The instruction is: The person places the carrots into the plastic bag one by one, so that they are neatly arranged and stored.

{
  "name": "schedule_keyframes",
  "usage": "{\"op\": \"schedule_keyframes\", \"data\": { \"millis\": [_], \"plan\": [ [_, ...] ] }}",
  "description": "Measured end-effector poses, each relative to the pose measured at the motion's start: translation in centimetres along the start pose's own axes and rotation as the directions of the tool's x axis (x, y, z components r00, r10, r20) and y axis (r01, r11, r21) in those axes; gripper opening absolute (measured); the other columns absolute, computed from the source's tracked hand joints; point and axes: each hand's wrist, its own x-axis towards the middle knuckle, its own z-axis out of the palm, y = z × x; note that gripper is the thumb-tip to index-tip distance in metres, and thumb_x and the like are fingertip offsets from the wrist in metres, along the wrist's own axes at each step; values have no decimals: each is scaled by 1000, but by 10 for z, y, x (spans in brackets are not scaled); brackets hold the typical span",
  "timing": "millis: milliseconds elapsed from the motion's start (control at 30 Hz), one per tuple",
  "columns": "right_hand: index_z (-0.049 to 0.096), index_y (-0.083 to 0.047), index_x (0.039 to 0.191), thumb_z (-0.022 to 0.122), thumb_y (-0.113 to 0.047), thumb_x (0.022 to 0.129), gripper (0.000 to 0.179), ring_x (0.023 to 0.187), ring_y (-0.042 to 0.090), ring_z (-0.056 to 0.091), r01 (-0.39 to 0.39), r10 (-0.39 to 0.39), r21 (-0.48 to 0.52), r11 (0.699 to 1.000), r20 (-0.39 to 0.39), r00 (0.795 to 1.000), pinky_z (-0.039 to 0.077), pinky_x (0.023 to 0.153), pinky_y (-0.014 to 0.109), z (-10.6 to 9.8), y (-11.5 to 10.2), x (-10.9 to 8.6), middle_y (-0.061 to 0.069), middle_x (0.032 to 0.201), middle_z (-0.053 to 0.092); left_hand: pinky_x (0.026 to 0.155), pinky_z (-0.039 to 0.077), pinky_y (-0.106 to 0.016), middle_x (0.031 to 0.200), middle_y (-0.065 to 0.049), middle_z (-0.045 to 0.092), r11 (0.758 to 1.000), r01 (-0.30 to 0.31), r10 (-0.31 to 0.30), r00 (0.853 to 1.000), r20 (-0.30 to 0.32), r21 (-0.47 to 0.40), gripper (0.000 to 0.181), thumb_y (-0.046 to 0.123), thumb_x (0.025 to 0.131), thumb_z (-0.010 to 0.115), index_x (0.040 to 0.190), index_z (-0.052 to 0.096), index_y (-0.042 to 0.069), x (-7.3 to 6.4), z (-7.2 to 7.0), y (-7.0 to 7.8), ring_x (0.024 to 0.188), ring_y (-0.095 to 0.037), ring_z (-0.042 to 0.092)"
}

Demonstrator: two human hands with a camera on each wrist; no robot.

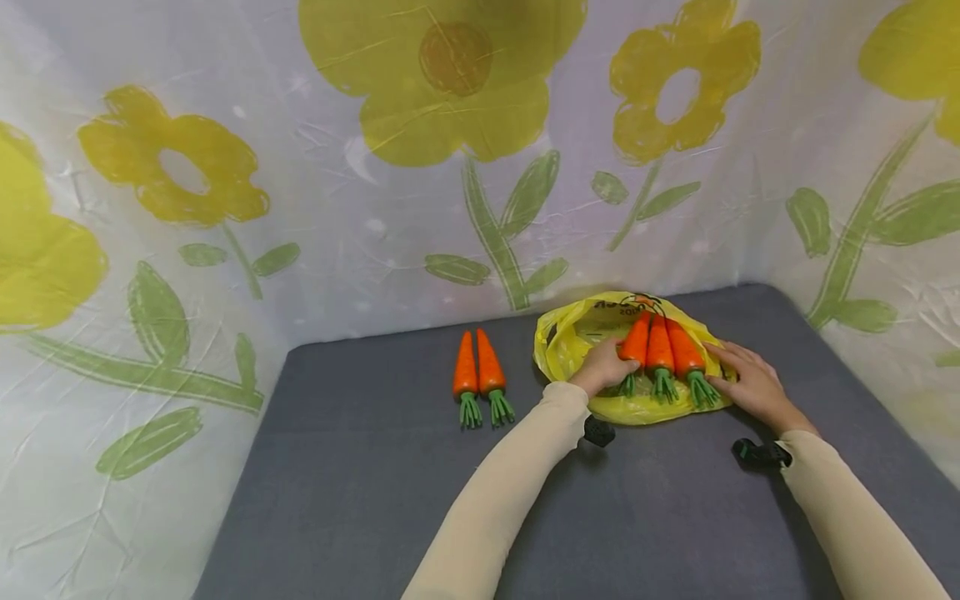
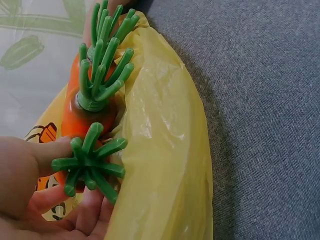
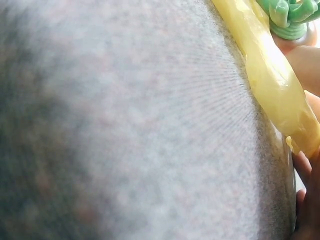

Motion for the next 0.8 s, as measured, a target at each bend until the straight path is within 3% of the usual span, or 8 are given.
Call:
{"op": "schedule_keyframes", "data": {
  "millis": [333, 800],
  "plan": [
    [32, -9, 155, 54, -37, 100, 66, 140, 57, 21, 14, -14, -10, 1000, -11, 1000, 14, 106, 73, 0, 0, -1, 33, 155, 28, 103, 48, -33, 136, -4, 62, 1000, 11, -11, 999, -32, 4, 51, 28, 95, 66, 143, 52, 15, 5, 3, 1, 124, -22, 59],
    [34, -9, 154, 56, -32, 100, 63, 140, 56, 21, -2, 2, -15, 1000, -10, 1000, 15, 105, 73, 0, 1, 0, 32, 155, 29, 87, 52, -30, 126, -6, 66, 999, 13, -13, 1000, 21, -30, 48, 29, 93, 69, 136, 58, 11, 3, 0, -1, 103, -18, 64]
  ]
}}
